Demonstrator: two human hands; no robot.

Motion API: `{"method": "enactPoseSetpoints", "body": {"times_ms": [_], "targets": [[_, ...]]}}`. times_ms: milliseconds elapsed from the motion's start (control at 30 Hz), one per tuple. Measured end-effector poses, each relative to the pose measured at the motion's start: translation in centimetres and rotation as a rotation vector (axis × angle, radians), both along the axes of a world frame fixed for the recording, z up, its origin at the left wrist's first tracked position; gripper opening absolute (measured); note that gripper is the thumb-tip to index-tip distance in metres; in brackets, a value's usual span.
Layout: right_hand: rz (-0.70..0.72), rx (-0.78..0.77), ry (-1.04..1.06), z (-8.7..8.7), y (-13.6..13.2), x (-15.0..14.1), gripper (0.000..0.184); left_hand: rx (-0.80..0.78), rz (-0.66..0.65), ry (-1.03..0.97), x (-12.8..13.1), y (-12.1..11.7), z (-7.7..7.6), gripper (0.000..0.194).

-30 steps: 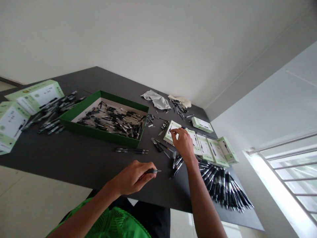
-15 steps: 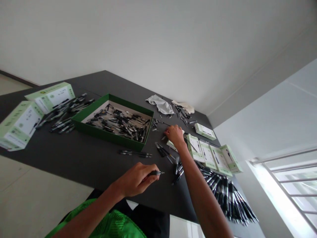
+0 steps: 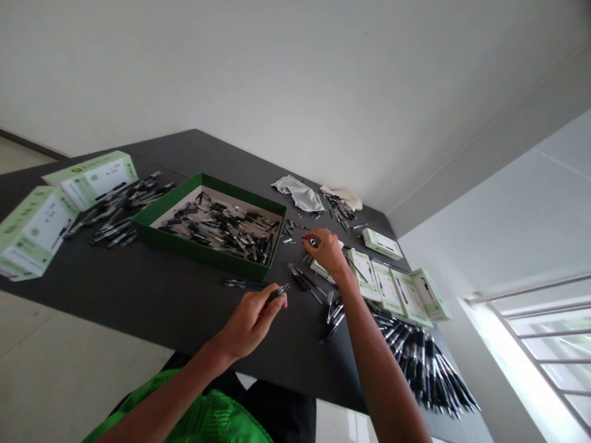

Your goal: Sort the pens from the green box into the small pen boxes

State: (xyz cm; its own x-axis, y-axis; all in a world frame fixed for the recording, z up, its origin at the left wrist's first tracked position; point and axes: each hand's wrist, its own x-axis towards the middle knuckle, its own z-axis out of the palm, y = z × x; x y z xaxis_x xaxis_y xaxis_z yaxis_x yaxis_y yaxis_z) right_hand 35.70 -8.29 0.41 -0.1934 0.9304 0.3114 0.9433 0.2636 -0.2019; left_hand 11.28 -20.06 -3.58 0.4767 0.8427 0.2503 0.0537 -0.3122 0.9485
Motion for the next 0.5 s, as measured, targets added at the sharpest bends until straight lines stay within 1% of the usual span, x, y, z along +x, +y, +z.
{"method": "enactPoseSetpoints", "body": {"times_ms": [67,133,200,233,333,433,500], "targets": [[0.09,0.035,0.111,1.3,-1.2,-0.3,0.012,-0.07,0.067,-0.047,0.1,0.0,-0.1,0.036],[0.196,0.04,0.284,2.8,-2.7,-0.8,0.011,-0.12,0.113,-0.094,0.1,0.0,-0.4,0.033],[0.3,-0.01,0.443,4.3,-4.3,-1.3,0.011,-0.135,0.138,-0.127,0.2,-0.1,-0.6,0.031],[0.336,-0.047,0.486,4.9,-5.1,-1.7,0.011,-0.139,0.147,-0.137,0.2,-0.1,-0.7,0.03],[0.398,-0.126,0.528,6.3,-7.1,-2.7,0.011,-0.149,0.194,-0.126,0.4,0.0,-0.8,0.028],[0.418,-0.125,0.52,7.1,-8.3,-3.6,0.009,-0.139,0.233,-0.095,0.4,0.1,-0.8,0.026],[0.437,-0.116,0.505,7.5,-8.7,-3.9,0.006,-0.108,0.231,-0.076,0.5,0.2,-0.8,0.024]]}}
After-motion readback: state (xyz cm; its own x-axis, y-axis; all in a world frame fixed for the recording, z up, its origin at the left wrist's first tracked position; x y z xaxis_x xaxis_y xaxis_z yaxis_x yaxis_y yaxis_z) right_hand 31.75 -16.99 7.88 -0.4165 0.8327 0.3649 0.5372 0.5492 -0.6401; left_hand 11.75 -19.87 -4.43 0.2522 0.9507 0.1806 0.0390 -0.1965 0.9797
